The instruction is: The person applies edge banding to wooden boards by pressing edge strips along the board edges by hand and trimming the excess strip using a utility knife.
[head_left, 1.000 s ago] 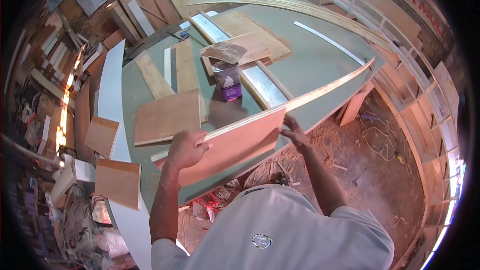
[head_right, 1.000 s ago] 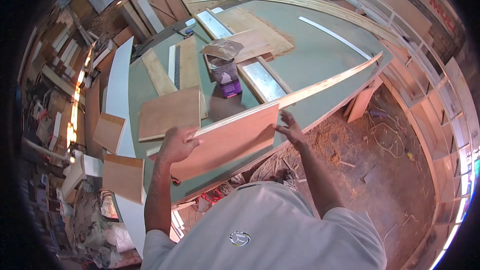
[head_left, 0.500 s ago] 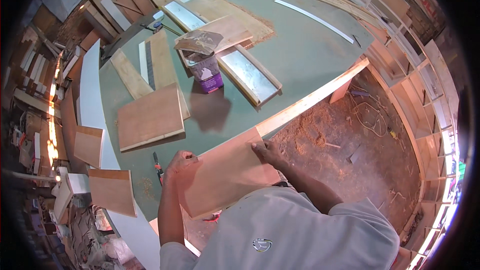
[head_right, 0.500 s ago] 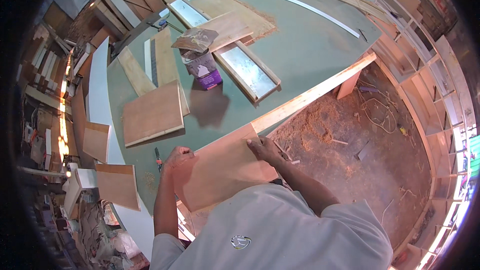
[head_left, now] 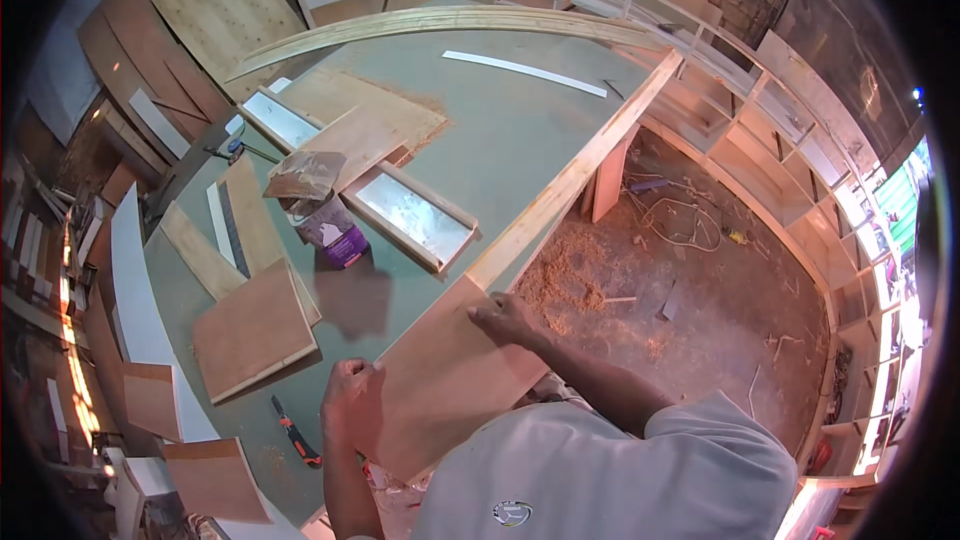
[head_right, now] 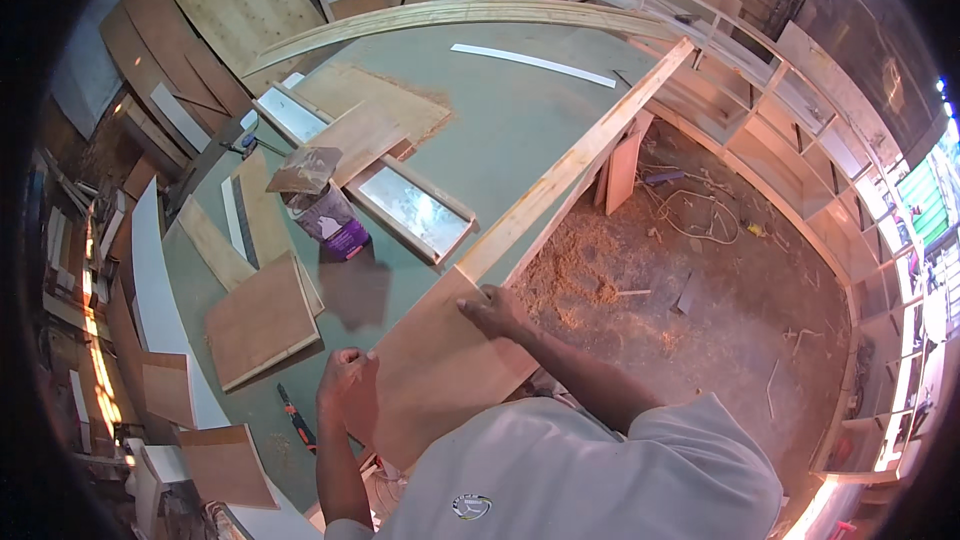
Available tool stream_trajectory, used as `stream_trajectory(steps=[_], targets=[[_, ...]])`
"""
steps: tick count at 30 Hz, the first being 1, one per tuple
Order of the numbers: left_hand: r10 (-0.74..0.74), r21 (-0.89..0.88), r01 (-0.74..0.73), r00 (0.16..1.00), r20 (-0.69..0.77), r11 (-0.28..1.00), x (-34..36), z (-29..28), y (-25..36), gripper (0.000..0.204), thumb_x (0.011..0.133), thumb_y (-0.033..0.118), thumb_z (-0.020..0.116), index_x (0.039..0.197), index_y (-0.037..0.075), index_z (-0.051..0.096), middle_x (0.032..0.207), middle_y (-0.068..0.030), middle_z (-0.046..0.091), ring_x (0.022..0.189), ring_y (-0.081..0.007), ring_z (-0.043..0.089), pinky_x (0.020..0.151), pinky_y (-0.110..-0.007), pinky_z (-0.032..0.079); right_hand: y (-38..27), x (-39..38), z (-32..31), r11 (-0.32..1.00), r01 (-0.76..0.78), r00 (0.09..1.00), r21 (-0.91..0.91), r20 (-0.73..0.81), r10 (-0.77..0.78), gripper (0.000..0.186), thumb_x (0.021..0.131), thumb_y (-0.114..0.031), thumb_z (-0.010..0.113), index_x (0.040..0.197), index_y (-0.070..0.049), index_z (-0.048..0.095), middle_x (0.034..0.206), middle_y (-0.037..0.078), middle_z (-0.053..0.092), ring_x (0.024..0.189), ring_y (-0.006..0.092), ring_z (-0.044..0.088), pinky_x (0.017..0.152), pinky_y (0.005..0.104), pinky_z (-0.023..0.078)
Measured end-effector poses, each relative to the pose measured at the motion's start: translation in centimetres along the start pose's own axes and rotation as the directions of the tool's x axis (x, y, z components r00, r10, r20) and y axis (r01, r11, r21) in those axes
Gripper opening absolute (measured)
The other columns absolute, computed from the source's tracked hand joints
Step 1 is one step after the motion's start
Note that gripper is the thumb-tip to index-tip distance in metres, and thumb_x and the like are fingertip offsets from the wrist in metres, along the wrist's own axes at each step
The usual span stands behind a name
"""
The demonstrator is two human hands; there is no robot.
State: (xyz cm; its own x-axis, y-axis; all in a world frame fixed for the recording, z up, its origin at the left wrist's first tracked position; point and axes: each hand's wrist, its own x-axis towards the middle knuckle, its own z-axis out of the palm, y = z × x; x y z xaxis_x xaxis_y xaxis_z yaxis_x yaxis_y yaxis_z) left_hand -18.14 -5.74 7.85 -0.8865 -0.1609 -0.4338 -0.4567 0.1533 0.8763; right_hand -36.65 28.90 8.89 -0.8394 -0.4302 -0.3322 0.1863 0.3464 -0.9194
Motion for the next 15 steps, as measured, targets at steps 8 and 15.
stream_trajectory(steps=[8, 15], targets=[[0.138, 0.270, -0.029, 0.908, -0.395, 0.962, 3.7, 11.6, 10.1, 0.046, 0.085, 0.044, 0.075, 0.087, -0.002, 0.069, 0.076, -0.0125, 0.066, 0.071, -0.0169, 0.058, 0.063, -0.039, 0.047, 1.4, 10.6, -13.6, 0.877, 0.189, 0.982, -0.441, 0.079, -0.172, 0.020, 0.084, -0.021, 0.065, 0.091, -0.003, 0.060, 0.084, 0.015, 0.064, 0.082, 0.0312, 0.063, 0.073, 0.0448, 0.052], [0.149, 0.140, 0.128, -0.067, -0.987, 0.982, 1.1, 19.2, 3.5, 0.041, 0.096, 0.039, 0.065, 0.088, -0.001, 0.067, 0.082, -0.0156, 0.068, 0.075, -0.0319, 0.065, 0.070, -0.043, 0.050, 1.8, 20.3, -29.2, 0.975, 0.223, 0.975, -0.015, 0.004, -0.223, 0.041, 0.106, -0.039, 0.054, 0.082, -0.008, 0.064, 0.069, -0.006, 0.050, 0.061, 0.0071, 0.043, 0.054, 0.0272, 0.038]])
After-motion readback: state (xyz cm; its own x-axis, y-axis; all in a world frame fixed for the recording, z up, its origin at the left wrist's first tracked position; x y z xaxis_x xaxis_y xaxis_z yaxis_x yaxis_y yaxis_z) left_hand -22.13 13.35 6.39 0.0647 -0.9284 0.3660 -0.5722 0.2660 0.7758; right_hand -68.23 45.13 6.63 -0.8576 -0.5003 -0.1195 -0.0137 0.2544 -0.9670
